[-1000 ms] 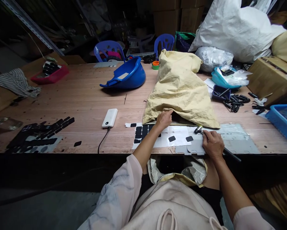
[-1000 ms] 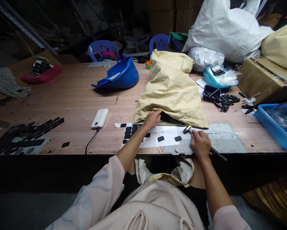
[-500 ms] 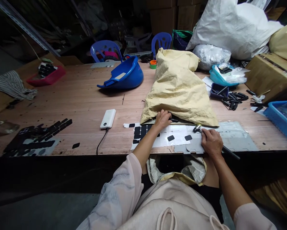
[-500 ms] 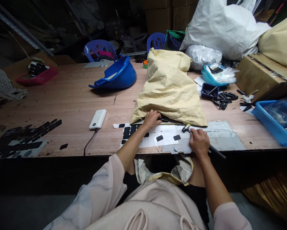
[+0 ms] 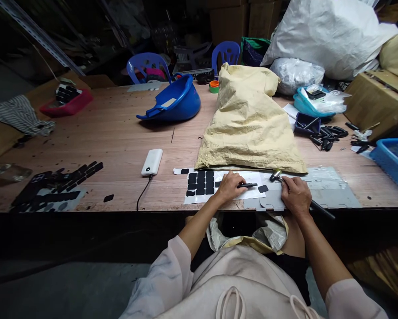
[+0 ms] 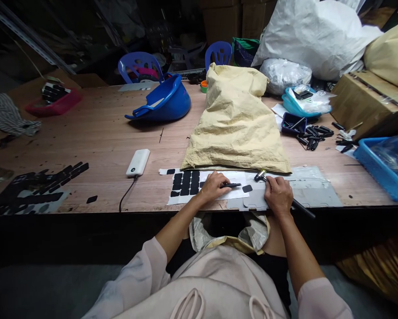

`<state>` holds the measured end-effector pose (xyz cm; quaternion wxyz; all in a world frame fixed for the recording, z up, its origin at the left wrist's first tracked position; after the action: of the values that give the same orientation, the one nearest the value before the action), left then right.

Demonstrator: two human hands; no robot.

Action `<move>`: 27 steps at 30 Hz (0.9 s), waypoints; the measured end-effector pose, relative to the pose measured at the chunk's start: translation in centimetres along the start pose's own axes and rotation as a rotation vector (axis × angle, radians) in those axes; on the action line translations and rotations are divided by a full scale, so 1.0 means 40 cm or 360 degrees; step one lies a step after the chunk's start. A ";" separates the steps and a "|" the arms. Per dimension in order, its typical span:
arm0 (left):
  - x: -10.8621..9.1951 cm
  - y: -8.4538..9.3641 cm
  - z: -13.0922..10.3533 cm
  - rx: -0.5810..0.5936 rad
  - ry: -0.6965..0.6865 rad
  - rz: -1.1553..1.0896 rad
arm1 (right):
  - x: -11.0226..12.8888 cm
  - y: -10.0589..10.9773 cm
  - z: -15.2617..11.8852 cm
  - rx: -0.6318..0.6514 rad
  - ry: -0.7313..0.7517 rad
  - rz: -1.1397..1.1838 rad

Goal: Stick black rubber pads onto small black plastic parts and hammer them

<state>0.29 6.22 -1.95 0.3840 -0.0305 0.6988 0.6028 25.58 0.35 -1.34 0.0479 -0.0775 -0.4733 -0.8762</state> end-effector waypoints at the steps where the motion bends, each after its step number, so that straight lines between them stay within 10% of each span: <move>1: 0.000 -0.014 -0.014 -0.0006 0.0020 -0.0031 | -0.001 0.000 0.000 -0.0006 0.0003 0.0005; 11: 0.023 -0.033 -0.029 -0.0128 0.0157 -0.0285 | -0.004 0.014 0.004 -0.0010 -0.0039 0.0208; 20: 0.024 -0.039 -0.029 -0.0137 0.0136 -0.0290 | 0.278 0.087 -0.071 0.0121 0.0222 0.0939; 27: 0.022 -0.040 -0.027 -0.0114 0.0153 -0.0267 | 0.310 0.084 -0.083 0.0089 0.0220 0.0900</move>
<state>-0.07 5.24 -3.80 0.3979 -0.1315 0.6893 0.5910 13.63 -4.38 1.87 0.3244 -0.1452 -0.4526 -0.8179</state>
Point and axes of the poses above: each hand's wrist, its own z-axis towards the middle knuckle, its own y-axis out of the back of the hand, x = y × z, the point moved 9 cm from there along z, towards the middle knuckle
